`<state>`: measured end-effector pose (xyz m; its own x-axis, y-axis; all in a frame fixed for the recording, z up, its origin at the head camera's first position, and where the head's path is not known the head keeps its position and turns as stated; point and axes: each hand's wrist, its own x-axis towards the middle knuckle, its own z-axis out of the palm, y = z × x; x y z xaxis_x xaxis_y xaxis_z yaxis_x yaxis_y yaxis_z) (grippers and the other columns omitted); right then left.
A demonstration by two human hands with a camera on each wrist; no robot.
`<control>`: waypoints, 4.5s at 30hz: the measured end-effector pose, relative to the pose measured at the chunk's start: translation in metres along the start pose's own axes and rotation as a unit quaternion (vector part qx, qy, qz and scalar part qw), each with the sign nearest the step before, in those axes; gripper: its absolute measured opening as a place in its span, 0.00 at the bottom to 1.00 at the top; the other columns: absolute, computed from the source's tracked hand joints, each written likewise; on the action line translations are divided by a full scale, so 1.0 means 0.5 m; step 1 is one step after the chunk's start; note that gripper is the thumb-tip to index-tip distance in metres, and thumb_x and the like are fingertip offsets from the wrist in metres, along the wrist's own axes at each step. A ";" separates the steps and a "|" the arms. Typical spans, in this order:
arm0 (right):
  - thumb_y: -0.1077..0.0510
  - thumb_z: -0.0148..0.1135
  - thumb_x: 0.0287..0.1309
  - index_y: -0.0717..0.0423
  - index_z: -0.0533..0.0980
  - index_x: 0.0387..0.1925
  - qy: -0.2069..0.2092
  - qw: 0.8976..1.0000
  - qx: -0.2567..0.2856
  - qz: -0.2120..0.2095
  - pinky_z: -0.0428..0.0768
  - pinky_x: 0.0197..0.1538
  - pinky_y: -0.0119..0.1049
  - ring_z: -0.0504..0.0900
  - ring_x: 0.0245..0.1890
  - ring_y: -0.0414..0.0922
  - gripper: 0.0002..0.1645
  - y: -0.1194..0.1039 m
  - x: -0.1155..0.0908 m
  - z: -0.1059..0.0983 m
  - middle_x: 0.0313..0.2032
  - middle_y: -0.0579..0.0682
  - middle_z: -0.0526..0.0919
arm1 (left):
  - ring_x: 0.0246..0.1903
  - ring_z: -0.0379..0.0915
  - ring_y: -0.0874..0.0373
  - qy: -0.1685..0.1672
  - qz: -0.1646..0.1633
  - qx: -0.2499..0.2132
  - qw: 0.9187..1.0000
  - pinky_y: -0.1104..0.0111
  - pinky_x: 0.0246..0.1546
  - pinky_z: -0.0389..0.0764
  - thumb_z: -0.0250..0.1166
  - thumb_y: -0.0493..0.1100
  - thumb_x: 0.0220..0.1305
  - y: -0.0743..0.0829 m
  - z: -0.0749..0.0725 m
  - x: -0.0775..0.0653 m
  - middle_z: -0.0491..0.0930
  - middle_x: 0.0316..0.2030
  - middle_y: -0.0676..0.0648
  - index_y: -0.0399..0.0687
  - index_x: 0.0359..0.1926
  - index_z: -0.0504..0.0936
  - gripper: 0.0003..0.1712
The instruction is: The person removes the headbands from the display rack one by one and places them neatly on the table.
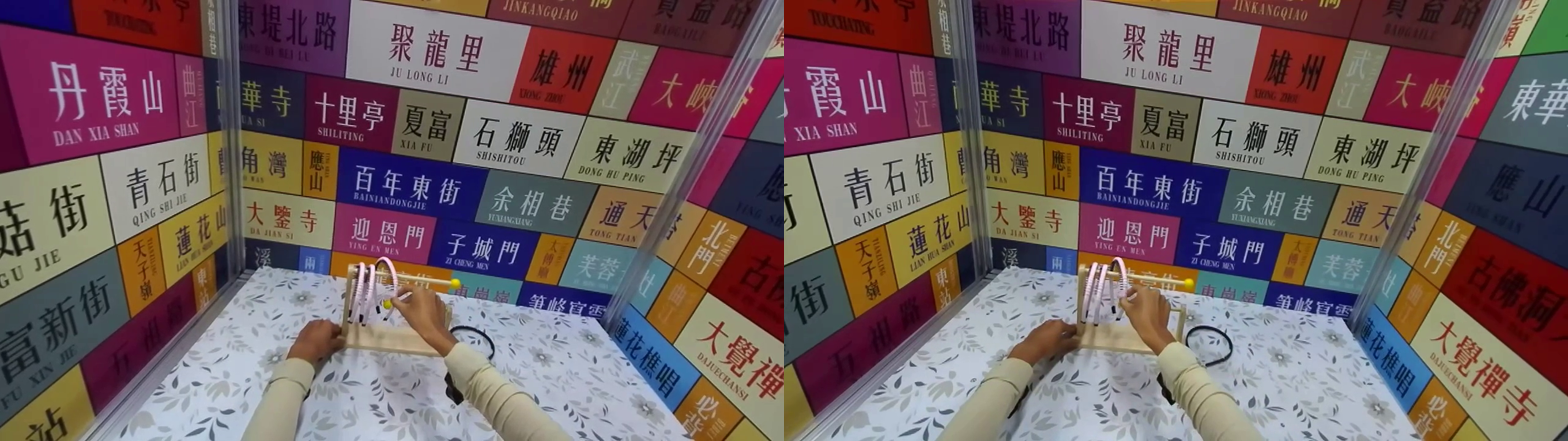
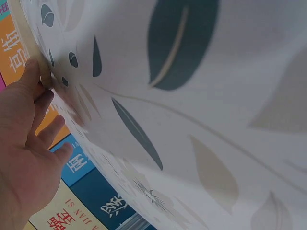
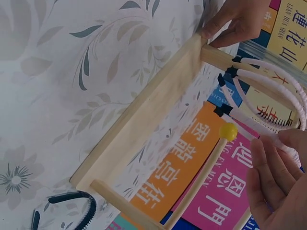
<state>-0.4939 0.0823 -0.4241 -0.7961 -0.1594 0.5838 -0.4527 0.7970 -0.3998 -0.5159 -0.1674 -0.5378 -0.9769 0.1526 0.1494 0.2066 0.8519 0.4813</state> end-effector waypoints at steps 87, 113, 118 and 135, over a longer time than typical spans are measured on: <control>0.50 0.75 0.60 0.51 0.89 0.38 0.094 0.994 -0.031 0.056 0.74 0.19 0.38 0.87 0.24 0.45 0.10 0.180 -0.008 -0.169 0.31 0.49 0.91 | 0.34 0.79 0.54 -0.007 -0.008 -0.002 1.000 0.53 0.44 0.82 0.71 0.42 0.66 0.013 0.000 -0.004 0.88 0.38 0.45 0.42 0.46 0.90 0.11; 0.48 0.74 0.62 0.51 0.89 0.40 0.082 0.991 -0.037 0.096 0.70 0.17 0.37 0.86 0.22 0.44 0.12 0.251 -0.042 -0.215 0.27 0.49 0.90 | 0.38 0.79 0.54 -0.003 -0.011 -0.007 1.000 0.52 0.48 0.81 0.71 0.42 0.67 0.005 0.007 -0.004 0.87 0.42 0.45 0.45 0.49 0.89 0.12; 0.47 0.73 0.63 0.52 0.89 0.40 0.080 0.989 -0.051 0.110 0.71 0.19 0.37 0.87 0.26 0.47 0.13 0.276 -0.053 -0.225 0.34 0.52 0.91 | 0.33 0.76 0.54 -0.005 -0.008 -0.010 1.000 0.54 0.42 0.81 0.71 0.41 0.65 0.007 0.004 -0.002 0.87 0.38 0.47 0.45 0.46 0.90 0.10; 0.51 0.71 0.63 0.56 0.88 0.43 0.068 0.983 -0.059 0.158 0.73 0.21 0.40 0.87 0.28 0.49 0.13 0.355 -0.108 -0.246 0.33 0.54 0.90 | 0.34 0.78 0.53 0.006 0.005 0.011 1.000 0.53 0.43 0.81 0.71 0.41 0.66 0.006 0.009 -0.001 0.87 0.39 0.44 0.41 0.48 0.89 0.12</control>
<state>-0.4820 0.3041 -0.4394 -0.8247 0.1797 0.5362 -0.1360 0.8573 -0.4965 -0.5151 -0.1627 -0.5406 -0.9741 0.1554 0.1642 0.2151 0.8607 0.4614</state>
